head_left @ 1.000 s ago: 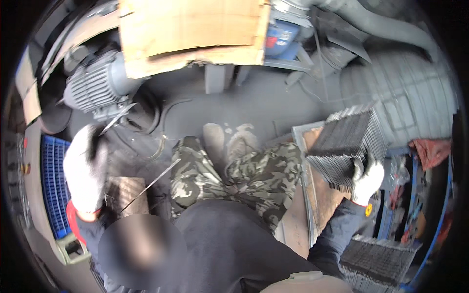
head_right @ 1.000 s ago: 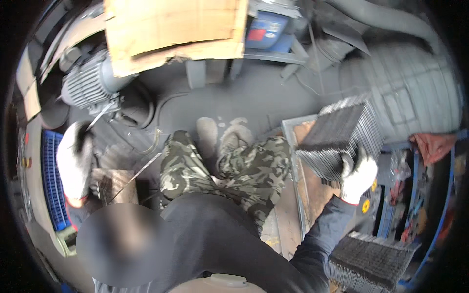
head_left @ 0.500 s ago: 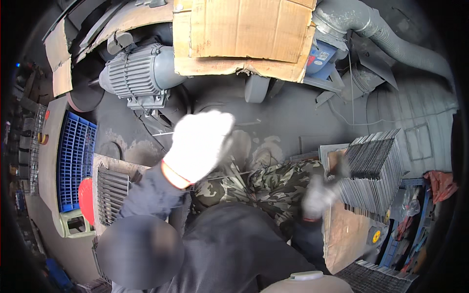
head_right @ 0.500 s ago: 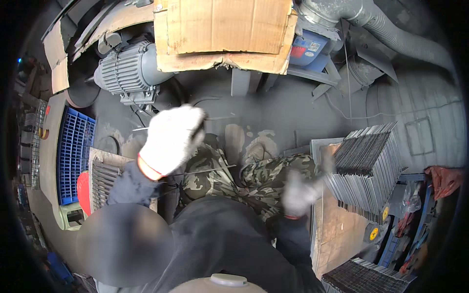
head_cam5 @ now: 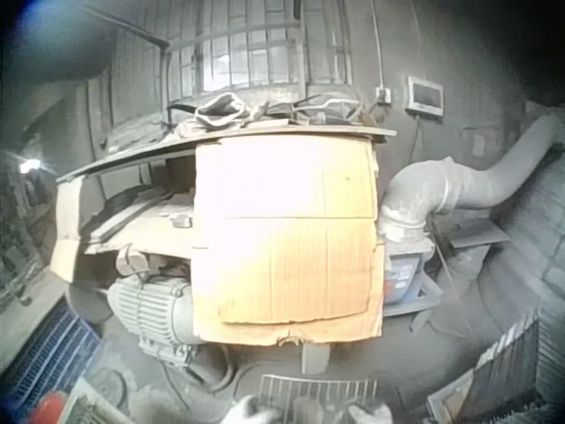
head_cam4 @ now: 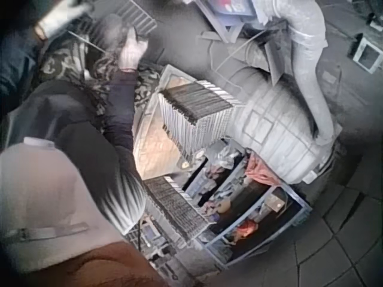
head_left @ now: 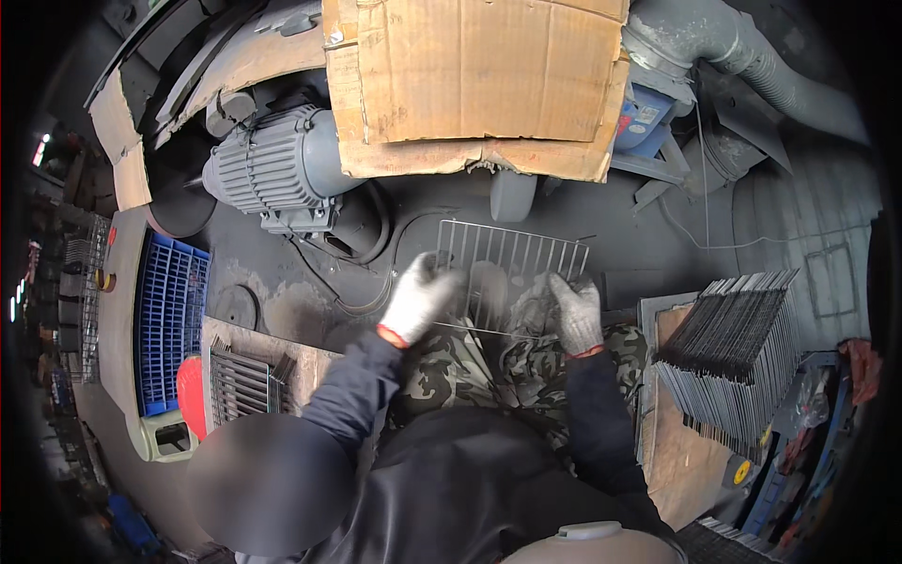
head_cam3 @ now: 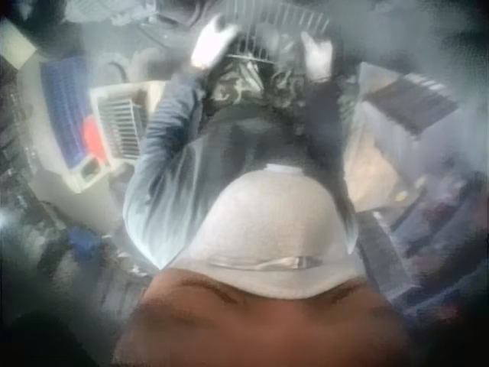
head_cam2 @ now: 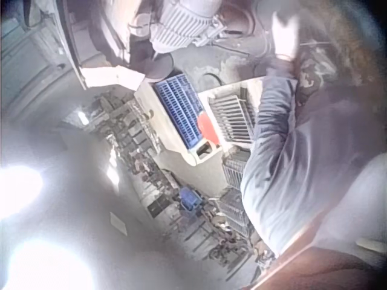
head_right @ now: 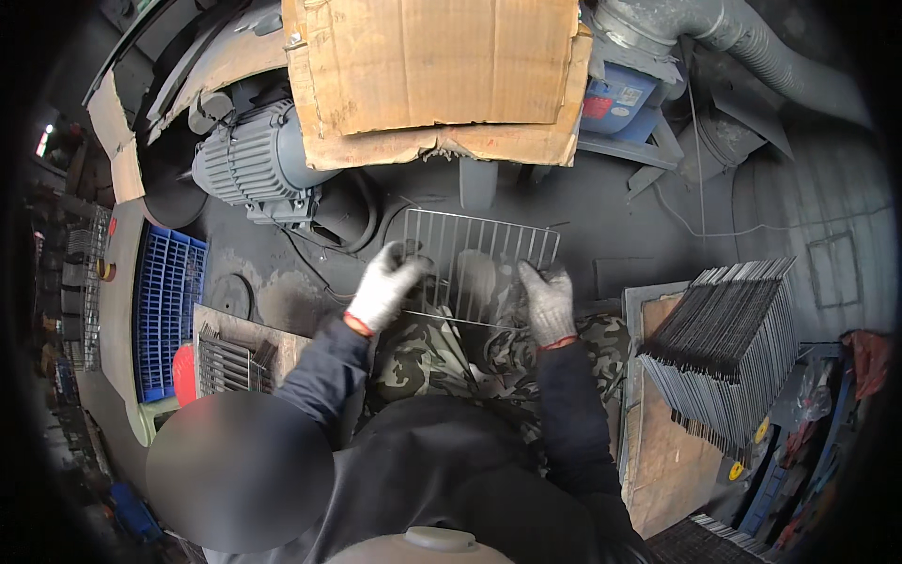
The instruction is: Picking up metal grates from a bin, inspecting them, and stacking them onto a pile.
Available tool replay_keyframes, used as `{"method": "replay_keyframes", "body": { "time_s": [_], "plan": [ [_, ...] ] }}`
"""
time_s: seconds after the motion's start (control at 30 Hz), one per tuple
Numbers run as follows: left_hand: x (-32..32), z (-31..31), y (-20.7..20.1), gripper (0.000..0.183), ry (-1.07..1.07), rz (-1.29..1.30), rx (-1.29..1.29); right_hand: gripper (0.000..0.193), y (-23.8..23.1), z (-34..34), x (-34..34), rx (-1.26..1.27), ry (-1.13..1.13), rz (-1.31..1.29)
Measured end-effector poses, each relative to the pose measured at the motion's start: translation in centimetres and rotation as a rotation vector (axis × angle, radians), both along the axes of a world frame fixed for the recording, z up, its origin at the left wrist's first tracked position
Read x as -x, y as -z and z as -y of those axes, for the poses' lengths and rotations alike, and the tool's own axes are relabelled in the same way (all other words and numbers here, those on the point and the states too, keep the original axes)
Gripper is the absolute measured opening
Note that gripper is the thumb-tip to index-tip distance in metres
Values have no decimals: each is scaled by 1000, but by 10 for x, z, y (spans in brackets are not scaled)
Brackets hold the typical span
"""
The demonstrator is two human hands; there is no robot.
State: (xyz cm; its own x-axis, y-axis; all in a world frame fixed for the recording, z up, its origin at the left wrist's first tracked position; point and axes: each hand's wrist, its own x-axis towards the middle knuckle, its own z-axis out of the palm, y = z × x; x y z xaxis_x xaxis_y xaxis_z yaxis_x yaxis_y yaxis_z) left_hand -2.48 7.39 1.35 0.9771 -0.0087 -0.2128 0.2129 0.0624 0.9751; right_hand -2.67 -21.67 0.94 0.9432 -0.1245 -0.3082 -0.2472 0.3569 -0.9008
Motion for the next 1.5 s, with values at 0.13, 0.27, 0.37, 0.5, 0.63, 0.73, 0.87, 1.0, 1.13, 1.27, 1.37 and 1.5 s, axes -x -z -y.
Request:
{"method": "replay_keyframes", "body": {
  "time_s": [0.13,0.27,0.37,0.5,0.63,0.73,0.87,1.0,1.13,1.27,1.37,1.5],
  "plan": [
    [-23,56,-14,35,83,-231,322,14,-12,45,-14,64,-20,-8],
    [-36,66,34,34,86,-84,-3,15,-17,47,-26,79,2,-53],
    [-25,48,18,30,-93,-79,126,16,1,22,-37,80,-61,-24],
    [-16,-11,16,22,-158,-260,135,11,27,-40,-45,166,-91,-14],
    [-24,16,17,33,-111,-237,162,21,-6,-13,-42,246,-114,11],
    [-36,68,2,36,54,-198,124,23,1,46,-32,84,1,32],
    [-34,61,47,41,-2,-214,59,23,6,50,-40,114,-94,-37],
    [-18,1,20,25,-184,-258,110,24,45,-22,-49,151,-170,-37],
    [-24,-6,18,26,-135,-218,93,24,48,-27,-48,224,-116,-38],
    [-37,70,22,51,13,-186,121,27,7,43,-34,41,-18,30],
    [-35,78,40,47,1,-131,168,27,-8,65,-41,263,-90,-118],
    [-23,28,49,28,-281,-138,94,19,9,-10,-57,186,-169,-12]
  ]
}}
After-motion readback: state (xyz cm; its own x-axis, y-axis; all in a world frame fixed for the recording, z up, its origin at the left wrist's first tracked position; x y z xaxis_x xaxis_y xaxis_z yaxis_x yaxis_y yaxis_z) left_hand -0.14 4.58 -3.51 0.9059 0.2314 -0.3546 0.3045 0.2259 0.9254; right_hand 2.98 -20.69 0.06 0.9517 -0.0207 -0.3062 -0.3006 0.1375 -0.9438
